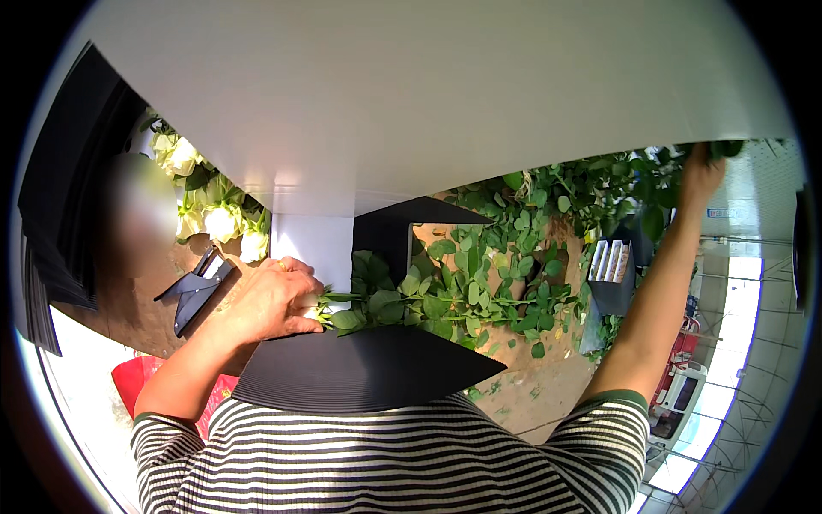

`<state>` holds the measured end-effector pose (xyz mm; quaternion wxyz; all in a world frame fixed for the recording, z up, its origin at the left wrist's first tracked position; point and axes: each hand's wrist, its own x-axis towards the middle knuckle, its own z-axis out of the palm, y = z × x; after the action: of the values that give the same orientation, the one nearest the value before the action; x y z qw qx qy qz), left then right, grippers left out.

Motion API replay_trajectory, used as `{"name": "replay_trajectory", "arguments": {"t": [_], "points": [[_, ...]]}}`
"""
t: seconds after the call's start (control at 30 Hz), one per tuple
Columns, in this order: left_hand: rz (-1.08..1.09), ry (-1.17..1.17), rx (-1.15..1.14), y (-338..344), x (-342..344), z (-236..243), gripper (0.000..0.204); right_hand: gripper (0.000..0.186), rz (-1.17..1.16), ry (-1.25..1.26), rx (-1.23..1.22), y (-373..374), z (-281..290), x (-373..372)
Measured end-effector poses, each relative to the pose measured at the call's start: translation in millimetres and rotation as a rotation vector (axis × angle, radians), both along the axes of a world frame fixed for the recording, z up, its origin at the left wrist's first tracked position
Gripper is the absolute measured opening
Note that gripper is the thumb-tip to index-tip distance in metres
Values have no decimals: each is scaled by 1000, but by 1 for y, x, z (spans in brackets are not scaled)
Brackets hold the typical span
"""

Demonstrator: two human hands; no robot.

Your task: The person arranges white roses and green foliage into a black and white paper cone. They fold the paper, place the flowers inside, and secure the cone with a stapler. The process is repeated to create multiple floral arrangements.

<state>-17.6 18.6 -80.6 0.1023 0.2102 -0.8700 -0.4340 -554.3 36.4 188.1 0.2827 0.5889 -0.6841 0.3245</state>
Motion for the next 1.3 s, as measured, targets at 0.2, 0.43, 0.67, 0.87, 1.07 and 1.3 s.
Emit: {"name": "replay_trajectory", "arguments": {"t": [0.2,0.43,0.67,0.87,1.07,1.3], "points": [[20,11,-69,8,11,-9,49,20,4,63,90,102,21,83],[89,-19,-20,14,13,-18,49,56,338,55,841,116,-173,199],[62,-152,37,14,25,-14,48,55,239,127,960,76,-260,253],[84,-107,80,15,27,-18,47,71,392,43,1274,78,-248,237],[100,-69,119,18,30,-21,47,50,353,87,1330,32,-156,258],[15,-249,64,7,28,1,45,19,768,-330,1005,27,-279,322]]}}
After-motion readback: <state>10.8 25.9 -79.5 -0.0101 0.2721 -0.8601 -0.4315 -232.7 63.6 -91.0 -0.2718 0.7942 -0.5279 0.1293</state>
